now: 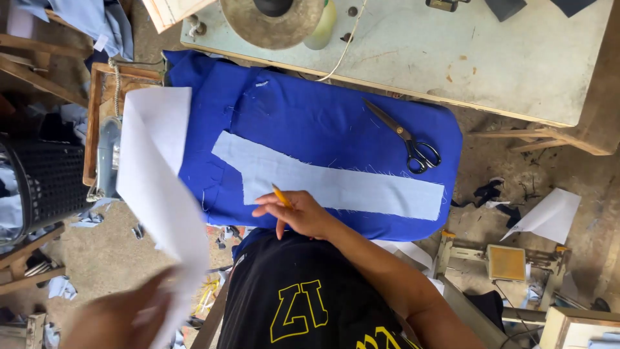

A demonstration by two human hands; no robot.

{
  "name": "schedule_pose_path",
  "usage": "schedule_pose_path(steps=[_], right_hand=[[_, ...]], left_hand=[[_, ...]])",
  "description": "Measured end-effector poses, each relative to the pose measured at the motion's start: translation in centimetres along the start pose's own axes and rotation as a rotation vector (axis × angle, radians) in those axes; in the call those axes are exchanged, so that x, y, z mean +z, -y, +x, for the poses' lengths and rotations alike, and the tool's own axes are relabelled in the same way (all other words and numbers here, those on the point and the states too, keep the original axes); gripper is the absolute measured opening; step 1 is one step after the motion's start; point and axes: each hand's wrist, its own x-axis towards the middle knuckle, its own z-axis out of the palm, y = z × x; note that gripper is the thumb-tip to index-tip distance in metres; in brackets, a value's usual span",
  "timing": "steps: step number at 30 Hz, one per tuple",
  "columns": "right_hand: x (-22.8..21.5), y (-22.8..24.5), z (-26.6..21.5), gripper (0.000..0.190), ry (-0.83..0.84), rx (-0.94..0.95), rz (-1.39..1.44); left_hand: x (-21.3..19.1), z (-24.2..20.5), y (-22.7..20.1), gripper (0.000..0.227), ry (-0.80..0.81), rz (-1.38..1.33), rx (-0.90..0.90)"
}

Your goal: The person places a white paper pattern on a blue fabric piece and uses a pencil to trace the outline. They then use an iron to press the fabric and pattern, followed by cutting the fabric with scissors along the traced lines.

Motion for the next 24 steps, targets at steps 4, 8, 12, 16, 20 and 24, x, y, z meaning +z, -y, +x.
schedule_pose_path(steps=[4, 8, 12, 16, 20, 24], right_hand=[[-3.1, 0.5, -4.0, 0.062, 0.22, 0.022, -0.087], [-8.9, -1.9, -7.6, 0.079, 0.163, 0.104, -0.069], [-15.4, -5.0, -10.3, 0.058, -0.18, 0.236, -0.069], [-18.5, -2.7, -11.6, 0.057, -0.303, 0.468, -0.282], [-22.0, -3.6, -11.4, 0.052, -0.364, 0.533, -0.485], [-24.0, -3.9, -11.2, 0.055, -0.322, 0.679, -0.703]], left_hand=[[3.7, 9.3, -10.9, 0.04, -0.056, -0.171, 0.334], [8.1, 16.4, -17.8, 0.036, -0.034, -0.122, 0.337], [10.3, 19.8, -22.4, 0.058, 0.193, -0.474, 0.492], [9.2, 19.9, -20.5, 0.071, 0.161, -0.848, 0.548], [15.2, 24.6, -5.8, 0.065, 0.035, -0.972, 0.099], [21.2, 28.2, 6.4, 0.057, -0.294, -1.46, -0.477]])
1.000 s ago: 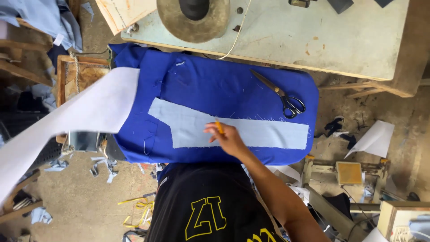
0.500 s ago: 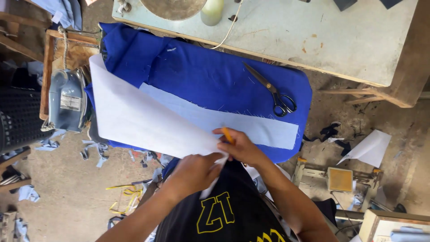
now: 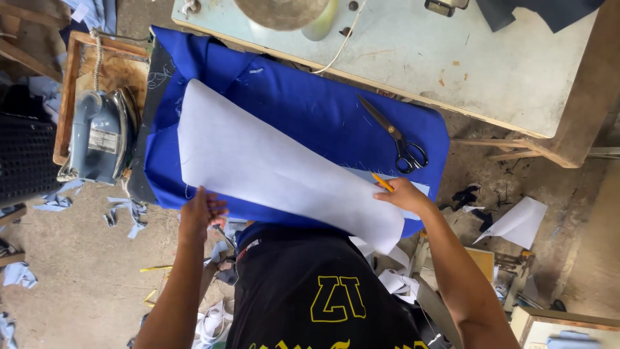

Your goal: The person places a white paper pattern on a blue fabric piece and uses a pencil to trace the outline. They then use an iron to press the fabric and pattern, followed by cutting the fabric with scissors along the traced lines.

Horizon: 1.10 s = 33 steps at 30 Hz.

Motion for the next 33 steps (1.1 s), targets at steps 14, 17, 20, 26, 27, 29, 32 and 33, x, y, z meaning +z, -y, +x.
schedule_pose_path(steps=[14, 17, 20, 26, 27, 29, 32, 33], right_hand=[[2.9, 1.8, 2.5, 0.044, 0.012, 0.131, -0.128], [4.4, 6.4, -0.2, 0.047, -0.01, 0.105, 0.083], [4.3, 5.1, -1.2, 0.037, -0.04, 0.071, 0.204], [-0.3, 1.1, -8.6, 0.019, -0.295, -0.05, 0.269], [-1.6, -0.3, -8.9, 0.039, -0.262, 0.206, -0.13], [-3.8, -2.8, -9.1, 0.062, -0.222, 0.455, -0.537], [-5.6, -7.9, -8.9, 0.063, -0.241, 0.558, -0.587], [-6.3, -10.6, -8.4, 0.047, -0.097, 0.487, -0.762]], left_hand=[[-5.7, 8.6, -11.7, 0.036, -0.053, -0.847, 0.172], [-8.0, 5.5, -14.9, 0.03, -0.035, -0.784, 0.343], [-9.3, 3.4, -14.5, 0.03, -0.052, -0.543, 0.381], [-4.3, 1.9, -5.6, 0.024, 0.148, -0.086, -0.009], [-3.2, 0.7, -5.9, 0.029, 0.234, -0.074, -0.119], [-1.2, 0.3, -5.4, 0.035, 0.319, -0.07, -0.236], [0.6, 0.8, -2.9, 0.047, 0.288, 0.046, -0.246], [0.8, 0.3, -2.6, 0.045, 0.244, 0.032, -0.233]])
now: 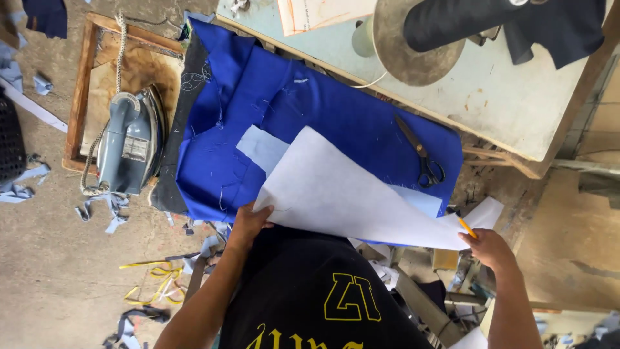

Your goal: The person places a white paper pattern on a blue fabric piece and uses a pencil to trace the outline. They then use an iron to press the fabric and pattern, followed by cutting the fabric with scissors along the traced lines.

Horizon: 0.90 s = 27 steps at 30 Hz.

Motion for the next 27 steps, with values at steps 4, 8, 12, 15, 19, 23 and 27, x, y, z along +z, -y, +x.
schedule_pose_path(steps=[4, 8, 12, 15, 19, 23, 27], right_hand=[[-3.6, 4.2, -2.6, 0.034, -0.07, -0.094, 0.195], [-3.8, 7.8, -0.5, 0.064, -0.156, -0.076, 0.291], [-3.5, 10.7, 2.6, 0.063, -0.21, -0.156, 0.277], [-4.0, 13.4, 3.3, 0.055, -0.205, -0.233, 0.346], [-3.6, 13.8, 4.3, 0.046, -0.159, -0.226, 0.55], [-4.6, 14.3, 2.4, 0.048, -0.178, -0.237, 0.662], [-8.2, 13.5, -0.9, 0.049, -0.209, -0.231, 0.922]], left_hand=[[-0.5, 3.9, 3.3, 0.044, -0.229, -0.089, 0.204], [-2.7, 2.2, 2.7, 0.042, -0.352, -0.046, 0.302], [-4.5, 3.1, 1.5, 0.035, -0.436, 0.02, 0.418], [-6.2, 5.3, 1.0, 0.031, -0.475, 0.106, 0.53], [-7.1, 3.8, -0.7, 0.031, -0.452, 0.23, 0.554], [-6.2, 1.2, -4.8, 0.04, -0.438, 0.106, 0.465], [-5.2, -1.2, -10.8, 0.037, -0.366, -0.126, 0.552]])
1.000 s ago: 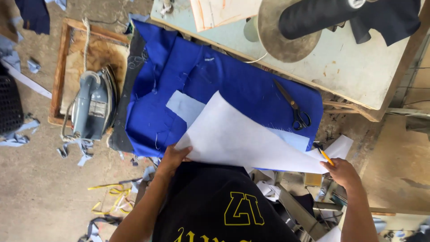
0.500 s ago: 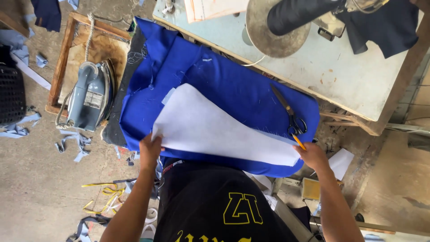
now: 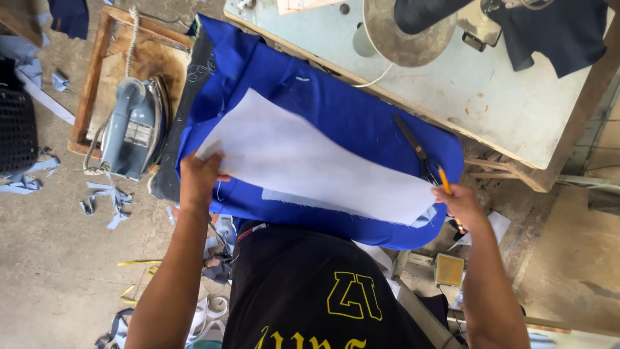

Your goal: The person places a white paper pattern on a blue fabric piece and uses a pencil to trace the outline. They then use an iron to press the fabric and pattern, followed by cutting the fabric with scissors along the traced lines.

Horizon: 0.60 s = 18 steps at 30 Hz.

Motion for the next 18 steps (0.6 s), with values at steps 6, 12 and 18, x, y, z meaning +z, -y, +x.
schedule_pose_path(steps=[6, 12, 18], right_hand=[[-2.3, 2.3, -0.9, 0.035, 0.064, 0.033, -0.016], [2.5, -2.1, 4.5, 0.027, 0.096, 0.029, -0.386], [6.1, -4.9, 7.4, 0.028, 0.076, 0.066, -0.739]], left_hand=[[-0.7, -1.7, -0.8, 0.028, 0.107, 0.078, 0.092], [-3.2, -1.9, 11.6, 0.027, -0.002, 0.275, 0.0], [-4.1, -0.4, 14.4, 0.025, -0.04, 0.603, 0.058]])
